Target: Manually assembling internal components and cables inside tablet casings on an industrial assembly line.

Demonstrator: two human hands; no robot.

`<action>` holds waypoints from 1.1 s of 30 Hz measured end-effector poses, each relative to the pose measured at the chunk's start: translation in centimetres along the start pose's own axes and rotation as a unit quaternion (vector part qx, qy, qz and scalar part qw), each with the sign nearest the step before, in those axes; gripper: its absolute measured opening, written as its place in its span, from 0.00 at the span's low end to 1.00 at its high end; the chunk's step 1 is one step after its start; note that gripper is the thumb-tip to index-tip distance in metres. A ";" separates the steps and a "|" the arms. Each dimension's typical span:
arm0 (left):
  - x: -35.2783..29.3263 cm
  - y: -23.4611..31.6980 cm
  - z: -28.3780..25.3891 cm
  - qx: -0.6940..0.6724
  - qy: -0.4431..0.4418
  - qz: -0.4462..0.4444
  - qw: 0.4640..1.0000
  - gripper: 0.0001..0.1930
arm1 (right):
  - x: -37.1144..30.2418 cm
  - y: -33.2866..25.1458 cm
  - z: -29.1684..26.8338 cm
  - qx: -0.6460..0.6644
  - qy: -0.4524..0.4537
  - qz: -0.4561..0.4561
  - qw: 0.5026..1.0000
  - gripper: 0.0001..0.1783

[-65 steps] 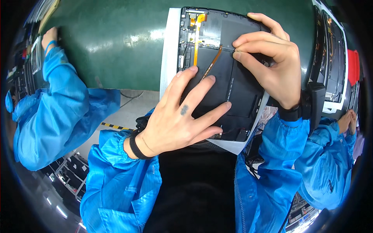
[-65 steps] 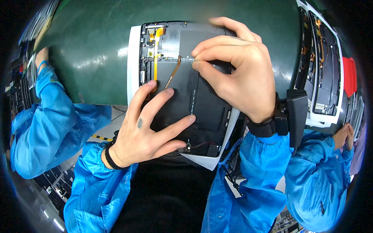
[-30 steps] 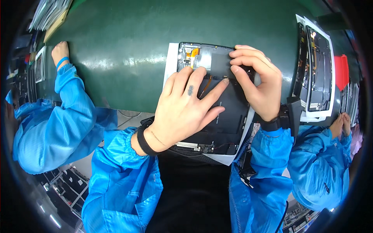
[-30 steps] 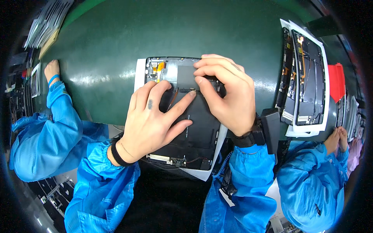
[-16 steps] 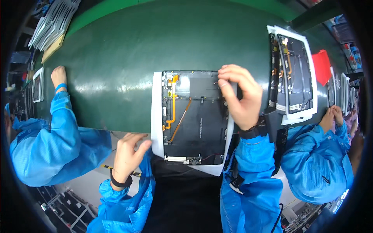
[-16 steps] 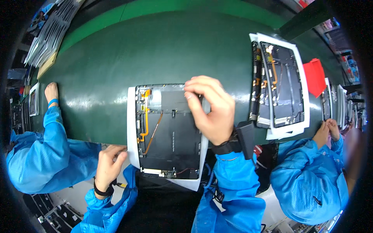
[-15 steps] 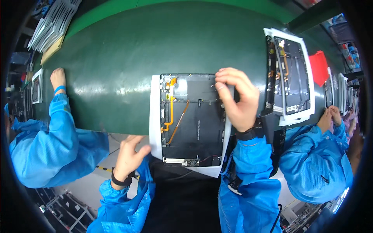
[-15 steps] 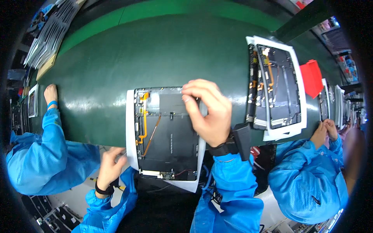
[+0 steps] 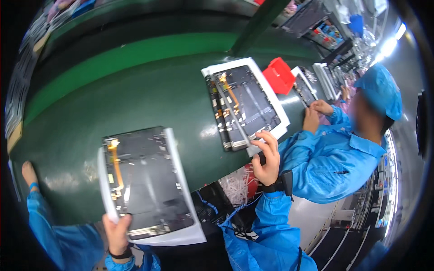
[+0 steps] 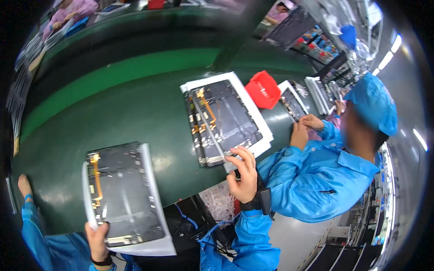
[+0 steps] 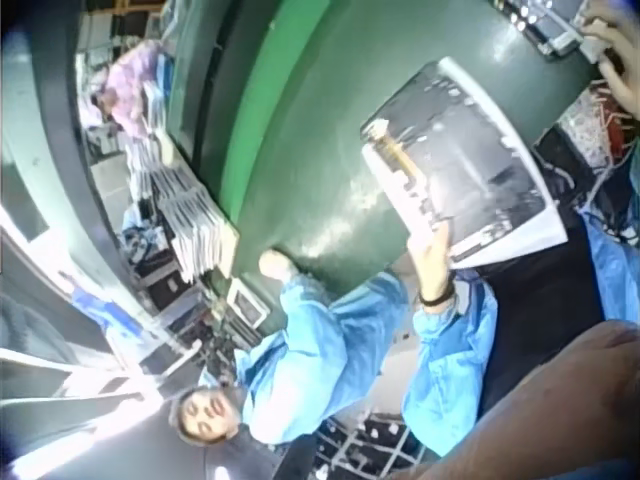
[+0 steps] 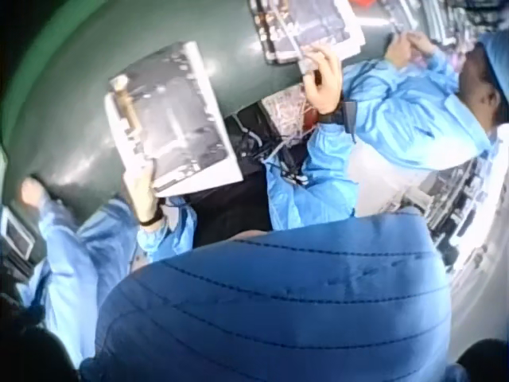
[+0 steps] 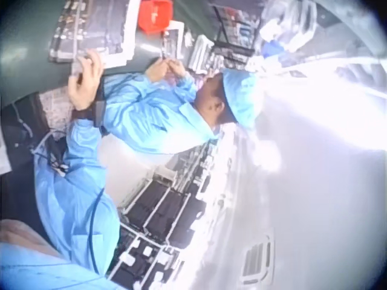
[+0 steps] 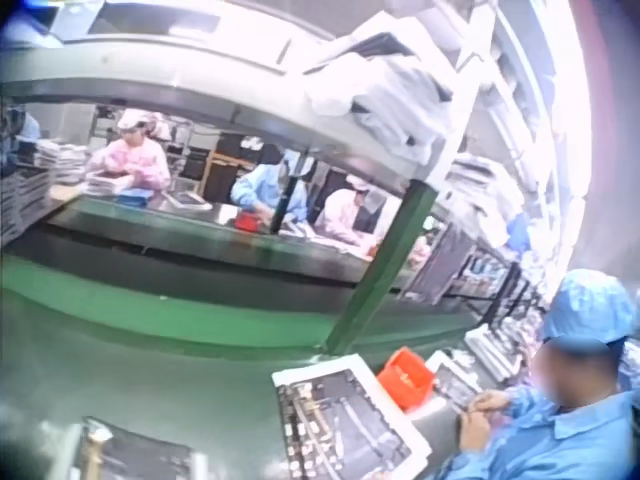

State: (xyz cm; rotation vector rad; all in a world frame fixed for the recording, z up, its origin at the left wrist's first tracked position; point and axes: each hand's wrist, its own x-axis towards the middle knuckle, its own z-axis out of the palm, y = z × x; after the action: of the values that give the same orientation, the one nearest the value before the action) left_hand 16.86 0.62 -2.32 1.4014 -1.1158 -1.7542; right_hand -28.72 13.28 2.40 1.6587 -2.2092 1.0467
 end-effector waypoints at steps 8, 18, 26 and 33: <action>9.0 2.2 -5.7 -0.028 0.098 0.095 0.990 0.17 | -2.3 4.6 0.5 -0.078 -0.004 0.027 0.997 0.20; 4.4 4.5 -4.9 0.171 0.293 0.293 0.894 0.16 | 1.2 3.6 -1.0 0.050 -0.067 0.106 0.991 0.06; 2.7 1.8 3.7 0.221 0.146 0.552 0.791 0.12 | 2.0 2.7 0.4 0.179 0.117 0.041 0.976 0.03; 1.8 -1.2 11.5 0.006 -0.274 0.271 0.923 0.25 | 0.0 -8.8 6.3 0.183 0.072 -0.061 0.979 0.06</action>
State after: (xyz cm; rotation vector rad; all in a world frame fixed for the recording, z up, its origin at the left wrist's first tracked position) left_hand 5.28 2.25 -3.29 0.5052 -1.6161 -1.7411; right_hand -19.22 8.18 1.47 1.7648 -1.8807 1.5574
